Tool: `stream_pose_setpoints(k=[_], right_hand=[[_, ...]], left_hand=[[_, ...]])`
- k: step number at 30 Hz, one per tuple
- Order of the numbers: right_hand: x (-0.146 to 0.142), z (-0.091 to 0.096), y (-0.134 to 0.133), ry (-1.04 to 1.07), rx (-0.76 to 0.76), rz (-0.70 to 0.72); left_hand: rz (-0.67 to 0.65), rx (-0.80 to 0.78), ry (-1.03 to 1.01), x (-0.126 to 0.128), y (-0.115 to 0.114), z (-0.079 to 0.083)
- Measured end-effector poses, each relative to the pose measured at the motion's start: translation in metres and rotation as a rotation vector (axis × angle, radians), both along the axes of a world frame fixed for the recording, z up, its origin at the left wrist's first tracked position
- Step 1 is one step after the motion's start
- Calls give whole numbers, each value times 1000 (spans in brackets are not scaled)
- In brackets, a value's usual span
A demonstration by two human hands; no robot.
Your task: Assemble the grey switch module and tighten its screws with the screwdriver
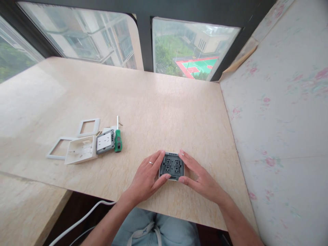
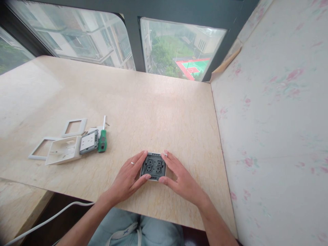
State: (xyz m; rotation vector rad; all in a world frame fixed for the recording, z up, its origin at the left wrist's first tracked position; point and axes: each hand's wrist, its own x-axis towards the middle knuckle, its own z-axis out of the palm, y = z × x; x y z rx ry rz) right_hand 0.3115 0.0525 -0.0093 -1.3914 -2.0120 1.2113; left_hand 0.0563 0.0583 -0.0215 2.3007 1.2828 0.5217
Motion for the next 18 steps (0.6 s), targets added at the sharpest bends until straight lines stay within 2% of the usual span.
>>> stream_pose_setpoints(k=[18], right_hand=[[-2, 7, 1, -15, 10, -12]], left_hand=[[-4, -30, -5, 2, 0, 3]])
